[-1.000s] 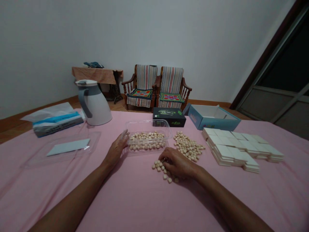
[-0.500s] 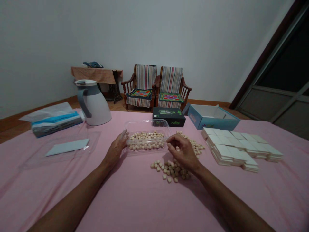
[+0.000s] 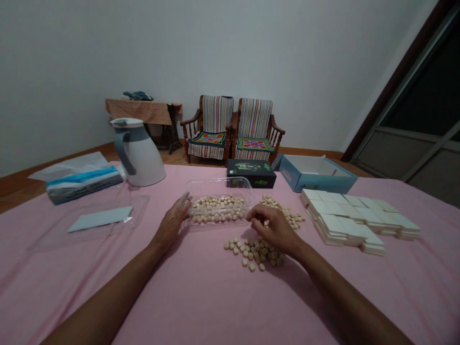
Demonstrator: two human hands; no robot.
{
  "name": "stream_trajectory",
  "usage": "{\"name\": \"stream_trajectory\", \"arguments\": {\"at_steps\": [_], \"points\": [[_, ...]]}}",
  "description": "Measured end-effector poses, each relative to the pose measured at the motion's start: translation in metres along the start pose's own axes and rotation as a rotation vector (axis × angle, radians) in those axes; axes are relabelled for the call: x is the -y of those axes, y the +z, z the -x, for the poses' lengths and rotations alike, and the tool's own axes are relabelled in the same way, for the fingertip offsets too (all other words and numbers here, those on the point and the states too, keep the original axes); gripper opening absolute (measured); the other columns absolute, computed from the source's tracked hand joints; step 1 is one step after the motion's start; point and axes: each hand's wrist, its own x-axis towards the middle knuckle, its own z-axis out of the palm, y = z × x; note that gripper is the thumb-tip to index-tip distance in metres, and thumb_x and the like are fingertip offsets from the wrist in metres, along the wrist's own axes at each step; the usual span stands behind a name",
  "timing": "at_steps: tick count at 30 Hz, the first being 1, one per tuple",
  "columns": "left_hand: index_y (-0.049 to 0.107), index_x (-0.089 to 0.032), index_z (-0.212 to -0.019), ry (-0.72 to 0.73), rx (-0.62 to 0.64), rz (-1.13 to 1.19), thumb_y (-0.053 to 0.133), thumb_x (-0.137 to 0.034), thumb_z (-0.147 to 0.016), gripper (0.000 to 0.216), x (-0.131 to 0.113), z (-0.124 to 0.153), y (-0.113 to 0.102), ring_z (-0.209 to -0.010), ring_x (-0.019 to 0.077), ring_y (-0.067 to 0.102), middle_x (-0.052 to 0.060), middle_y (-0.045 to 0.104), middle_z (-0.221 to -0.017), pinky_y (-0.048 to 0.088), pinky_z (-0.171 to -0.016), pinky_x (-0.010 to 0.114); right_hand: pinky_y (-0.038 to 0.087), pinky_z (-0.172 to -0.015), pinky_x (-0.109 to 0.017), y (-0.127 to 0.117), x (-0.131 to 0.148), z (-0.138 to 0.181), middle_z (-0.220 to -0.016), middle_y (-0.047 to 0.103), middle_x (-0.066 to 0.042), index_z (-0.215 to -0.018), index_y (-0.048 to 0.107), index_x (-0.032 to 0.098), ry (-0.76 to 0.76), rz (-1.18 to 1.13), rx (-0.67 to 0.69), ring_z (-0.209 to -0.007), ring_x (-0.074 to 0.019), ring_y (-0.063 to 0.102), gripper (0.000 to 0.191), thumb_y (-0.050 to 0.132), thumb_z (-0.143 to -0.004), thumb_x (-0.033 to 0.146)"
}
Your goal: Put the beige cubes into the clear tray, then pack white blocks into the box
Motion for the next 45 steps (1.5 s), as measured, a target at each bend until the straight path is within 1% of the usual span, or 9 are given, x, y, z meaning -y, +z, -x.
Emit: {"name": "stream_trajectory", "arguments": {"at_steps": [6, 17, 21, 28, 33, 36, 38, 41, 45], "points": [[0.039, -0.019, -0.142, -0.005, -0.006, -0.006, 0.048, -0.057, -0.084, 0.07, 0.0, 0.0, 0.0, -0.131, 0.028, 0.044, 0.015, 0.044, -0.145, 0.042, -0.102, 0.042, 0.037, -0.068, -0.025, 0.009, 0.002, 0.01, -0.081, 0.067, -0.004, -0.08, 0.066, 0.018, 0.051, 0.289, 0.313, -0.077, -0.0163, 0.056, 0.012, 0.058, -0.072, 0.014], [0.04, -0.022, -0.141, 0.007, -0.009, 0.006, 0.049, -0.058, -0.084, 0.069, 0.005, -0.001, -0.001, -0.131, 0.0273, 0.045, 0.013, 0.045, -0.145, 0.042, -0.102, 0.042, 0.037, -0.07, -0.026, 0.015, -0.004, 0.01, -0.084, 0.067, -0.005, -0.084, 0.067, 0.019, 0.111, 0.359, 0.356, -0.081, -0.0174, 0.057, 0.018, 0.057, -0.071, 0.012], [0.04, -0.022, -0.142, -0.007, -0.007, 0.003, 0.05, -0.059, -0.084, 0.07, 0.003, 0.0, -0.001, -0.131, 0.0282, 0.045, 0.014, 0.046, -0.144, 0.04, -0.103, 0.043, 0.039, -0.065, -0.024, 0.013, -0.002, 0.007, -0.078, 0.063, -0.002, -0.081, 0.064, 0.018, 0.058, 0.202, 0.22, -0.071, -0.0135, 0.055, 0.017, 0.055, -0.071, 0.009], [0.038, -0.02, -0.142, -0.017, -0.003, 0.003, 0.049, -0.06, -0.083, 0.073, 0.0, 0.0, 0.0, -0.131, 0.028, 0.044, 0.015, 0.044, -0.145, 0.041, -0.103, 0.041, 0.045, -0.062, -0.025, 0.009, -0.006, -0.007, -0.075, 0.061, -0.002, -0.085, 0.062, 0.018, 0.129, -0.277, -0.254, -0.067, -0.0135, 0.057, 0.012, 0.061, -0.073, 0.019], [0.041, -0.021, -0.141, 0.001, -0.005, 0.013, 0.05, -0.058, -0.084, 0.069, 0.001, -0.001, 0.0, -0.132, 0.0297, 0.043, 0.015, 0.043, -0.146, 0.041, -0.103, 0.044, 0.051, -0.071, -0.029, 0.008, -0.011, -0.01, -0.092, 0.068, -0.006, -0.1, 0.061, 0.018, 0.212, -0.504, -0.353, -0.084, -0.018, 0.066, 0.028, 0.063, -0.074, 0.026], [0.04, -0.02, -0.141, 0.004, -0.002, 0.012, 0.05, -0.058, -0.084, 0.07, 0.001, -0.001, 0.0, -0.132, 0.0295, 0.043, 0.015, 0.042, -0.147, 0.041, -0.103, 0.043, 0.051, -0.07, -0.029, 0.005, -0.007, -0.009, -0.089, 0.069, -0.006, -0.095, 0.061, 0.018, 0.214, -0.5, -0.378, -0.081, -0.0177, 0.067, 0.021, 0.06, -0.076, 0.027], [0.04, -0.02, -0.142, -0.001, -0.002, 0.016, 0.05, -0.058, -0.084, 0.069, 0.001, -0.001, 0.0, -0.132, 0.0294, 0.043, 0.015, 0.042, -0.147, 0.041, -0.103, 0.043, 0.05, -0.065, -0.027, 0.004, -0.005, -0.007, -0.08, 0.067, -0.004, -0.088, 0.061, 0.018, 0.193, -0.436, -0.346, -0.072, -0.0155, 0.066, 0.013, 0.057, -0.079, 0.025], [0.04, -0.02, -0.141, -0.006, -0.005, 0.019, 0.05, -0.058, -0.084, 0.069, 0.001, -0.001, 0.0, -0.131, 0.0295, 0.044, 0.014, 0.043, -0.146, 0.04, -0.103, 0.045, 0.047, -0.062, -0.025, 0.008, -0.003, -0.003, -0.071, 0.064, 0.0, -0.081, 0.063, 0.018, 0.114, -0.29, -0.161, -0.064, -0.0124, 0.061, 0.01, 0.053, -0.079, 0.018], [0.043, -0.021, -0.14, 0.006, -0.016, 0.015, 0.052, -0.059, -0.082, 0.069, 0.003, -0.001, -0.001, -0.129, 0.0289, 0.046, 0.014, 0.044, -0.146, 0.04, -0.104, 0.045, 0.044, -0.068, -0.025, 0.023, -0.003, 0.005, -0.083, 0.065, -0.003, -0.087, 0.066, 0.018, -0.028, -0.039, 0.13, -0.075, -0.0131, 0.058, 0.019, 0.052, -0.077, 0.01]]}}
